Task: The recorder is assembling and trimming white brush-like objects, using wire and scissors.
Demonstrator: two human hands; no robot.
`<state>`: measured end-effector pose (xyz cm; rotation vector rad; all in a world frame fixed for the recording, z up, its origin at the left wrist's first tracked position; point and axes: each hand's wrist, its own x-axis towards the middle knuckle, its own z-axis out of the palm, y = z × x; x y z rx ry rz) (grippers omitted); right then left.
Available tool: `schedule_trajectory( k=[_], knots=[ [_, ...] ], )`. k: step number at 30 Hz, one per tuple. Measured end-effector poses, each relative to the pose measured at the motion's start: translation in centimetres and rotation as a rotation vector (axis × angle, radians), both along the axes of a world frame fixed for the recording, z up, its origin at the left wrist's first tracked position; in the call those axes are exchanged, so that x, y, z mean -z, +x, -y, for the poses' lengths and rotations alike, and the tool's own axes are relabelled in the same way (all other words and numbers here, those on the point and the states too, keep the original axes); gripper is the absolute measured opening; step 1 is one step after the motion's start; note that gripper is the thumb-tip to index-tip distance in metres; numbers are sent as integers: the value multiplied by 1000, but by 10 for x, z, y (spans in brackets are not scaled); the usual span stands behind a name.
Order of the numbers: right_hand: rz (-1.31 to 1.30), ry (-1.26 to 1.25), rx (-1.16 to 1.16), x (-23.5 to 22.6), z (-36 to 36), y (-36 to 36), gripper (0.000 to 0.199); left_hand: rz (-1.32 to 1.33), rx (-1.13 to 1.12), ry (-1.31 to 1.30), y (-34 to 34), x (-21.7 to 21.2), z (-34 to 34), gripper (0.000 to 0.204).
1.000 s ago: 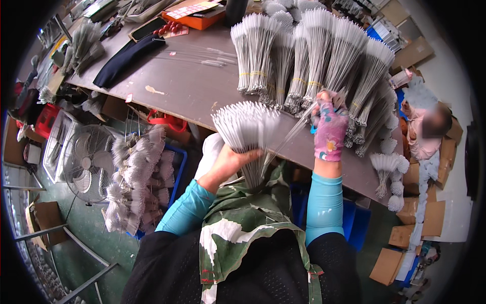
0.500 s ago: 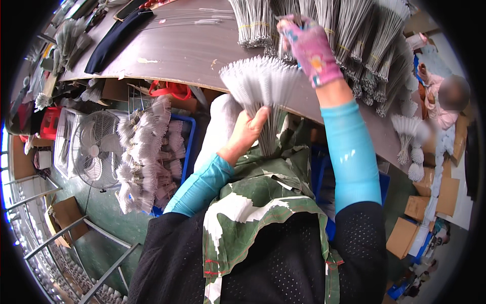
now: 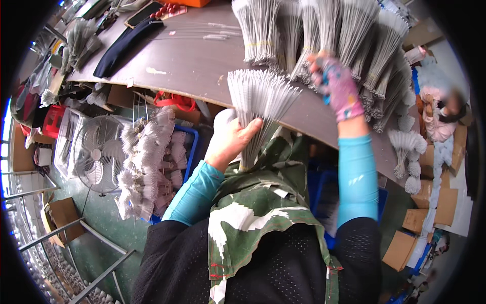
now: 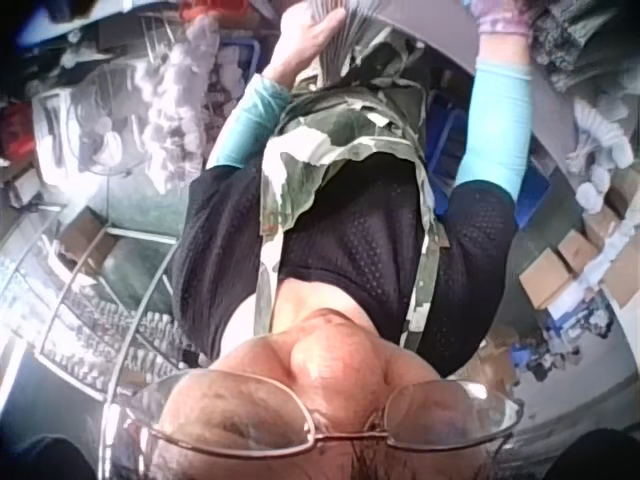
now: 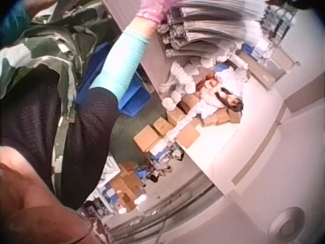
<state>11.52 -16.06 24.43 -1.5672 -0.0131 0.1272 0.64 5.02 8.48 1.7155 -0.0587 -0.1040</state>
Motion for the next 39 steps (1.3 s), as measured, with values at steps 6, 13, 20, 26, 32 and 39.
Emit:
schedule_trajectory(
  k=[6,13,20,26,32,39],
  knots=[
    [-13,197,-109,15,-8,-16,26,-17,25,142,-2,-10,5,54],
    [116,-77,-107,17,-18,3,13,-11,-50,-43,11,-29,13,32],
    [90,148,-14,15,-66,32,11,52,0,93,12,-26,-8,52],
    [18,238,60,8,-61,73,9,-37,-5,-317,-11,-46,-14,29],
    [128,150,169,-10,-87,86,14,-120,-135,-347,-20,-63,-32,34],
    [292,281,257,-12,-94,58,13,-161,-440,-629,-13,-54,-51,44]
  ],
)
